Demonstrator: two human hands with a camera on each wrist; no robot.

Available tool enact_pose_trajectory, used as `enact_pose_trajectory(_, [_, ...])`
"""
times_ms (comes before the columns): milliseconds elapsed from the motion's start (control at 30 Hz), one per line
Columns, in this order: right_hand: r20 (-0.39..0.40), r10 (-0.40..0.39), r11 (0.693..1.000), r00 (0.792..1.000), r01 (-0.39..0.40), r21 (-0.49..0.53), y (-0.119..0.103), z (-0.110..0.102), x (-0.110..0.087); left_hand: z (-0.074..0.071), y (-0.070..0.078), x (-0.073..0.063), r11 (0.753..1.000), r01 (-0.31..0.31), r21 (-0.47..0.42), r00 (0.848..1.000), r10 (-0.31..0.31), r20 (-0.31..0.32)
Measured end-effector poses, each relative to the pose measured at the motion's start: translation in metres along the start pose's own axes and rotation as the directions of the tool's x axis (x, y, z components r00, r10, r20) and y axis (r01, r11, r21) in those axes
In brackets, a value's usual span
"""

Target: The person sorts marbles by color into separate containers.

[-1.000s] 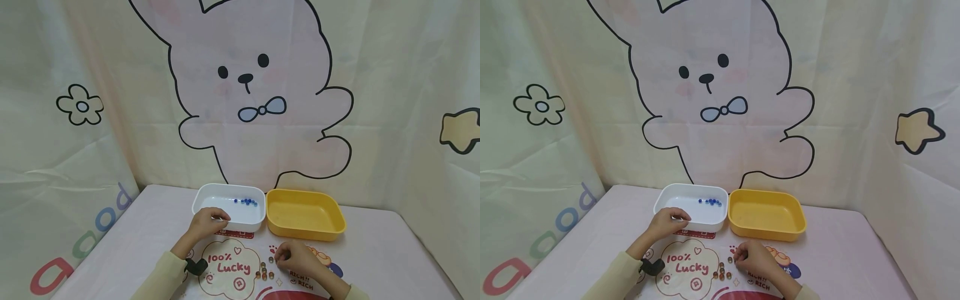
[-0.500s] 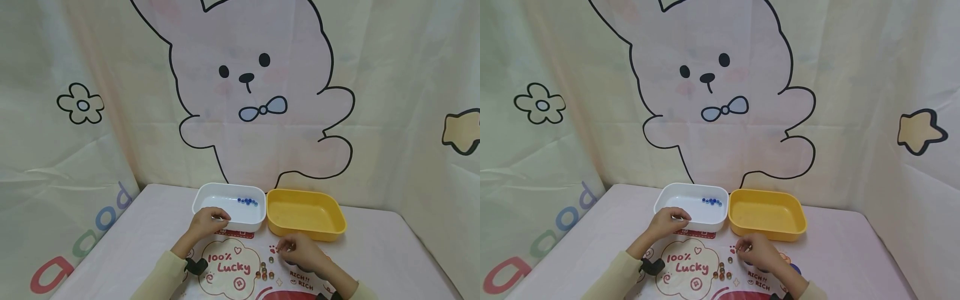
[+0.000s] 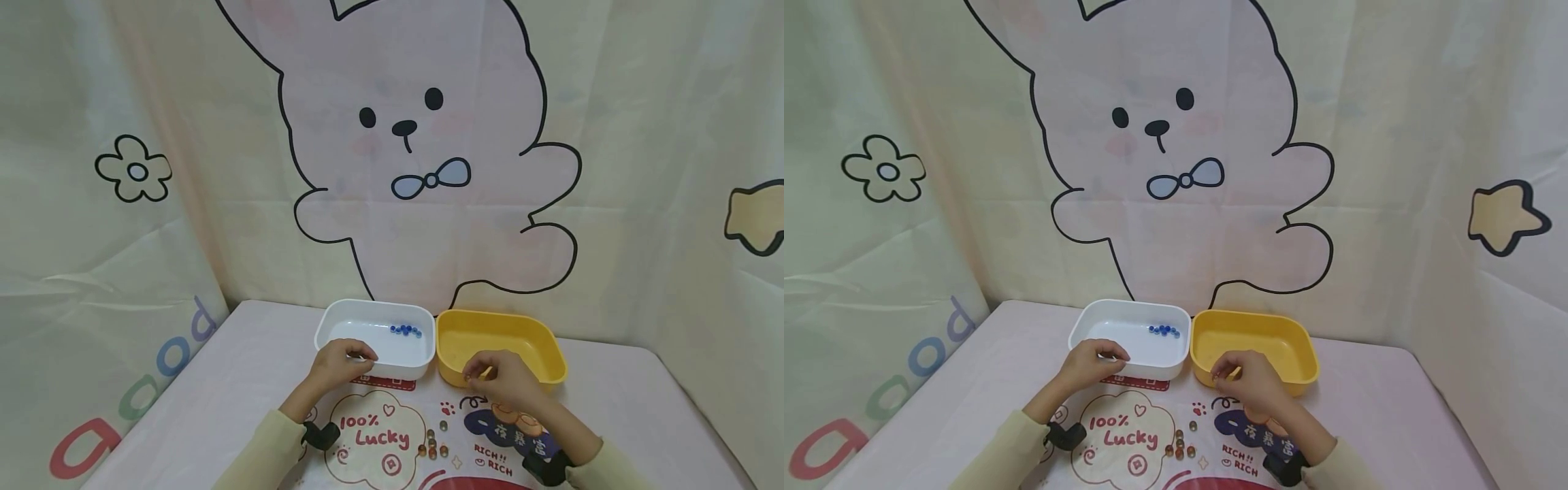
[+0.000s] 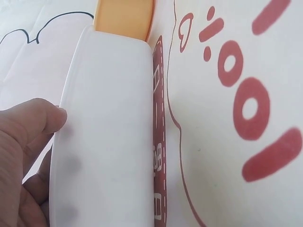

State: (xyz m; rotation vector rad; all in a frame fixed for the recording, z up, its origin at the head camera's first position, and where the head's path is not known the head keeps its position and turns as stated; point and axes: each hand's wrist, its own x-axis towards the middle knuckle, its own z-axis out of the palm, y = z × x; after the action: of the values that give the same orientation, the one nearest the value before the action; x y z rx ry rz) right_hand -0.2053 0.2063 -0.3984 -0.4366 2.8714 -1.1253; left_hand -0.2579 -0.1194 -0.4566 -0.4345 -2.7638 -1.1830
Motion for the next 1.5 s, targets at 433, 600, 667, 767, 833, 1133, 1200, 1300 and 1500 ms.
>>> enact_pose_trajectory(433, [-0.042,-0.030,0.999,0.999,0.030,-0.015,0.006,-0.025,0.015,-0.001,0.001,0.000,1.000,0.013,-0.008,1.000,-0.013,0.004])
enact_pose_trajectory(600, [-0.054,-0.012,1.000,0.998,0.014,0.028,0.016,-0.028,0.024,-0.001,0.003,0.000,1.000,0.013,-0.013,1.000,-0.013,0.003])
enact_pose_trajectory(667, [-0.058,0.000,0.999,0.998,0.002,0.044,0.021,-0.030,0.027,-0.001,0.003,0.000,1.000,0.014,-0.015,1.000,-0.014,0.003])
enact_pose_trajectory(767, [-0.056,0.013,0.998,0.998,-0.010,0.061,0.028,-0.031,0.032,-0.002,0.004,0.000,1.000,0.014,-0.015,1.000,-0.014,0.001])
enact_pose_trajectory(833, [-0.055,0.021,0.997,0.998,-0.017,0.071,0.032,-0.031,0.036,-0.002,0.004,-0.001,1.000,0.016,-0.014,1.000,-0.016,0.000])
enact_pose_trajectory(1133, [-0.038,0.098,0.987,0.994,-0.092,0.135,0.056,-0.030,0.054,-0.003,0.007,-0.002,0.999,0.025,-0.028,1.000,-0.025,0.003])
enact_pose_trajectory(1200, [-0.043,0.121,0.982,0.992,-0.114,0.149,0.061,-0.029,0.058,-0.003,0.008,-0.002,0.999,0.027,-0.028,1.000,-0.027,0.005])
enact_pose_trajectory(1300, [-0.042,0.129,0.981,0.991,-0.121,0.152,0.070,-0.026,0.065,-0.003,0.008,-0.002,0.999,0.028,-0.024,1.000,-0.028,0.004])
enact_pose_trajectory(1500, [-0.039,0.128,0.981,0.991,-0.121,0.151,0.082,-0.021,0.075,-0.003,0.008,-0.002,0.999,0.024,-0.023,1.000,-0.024,0.002])
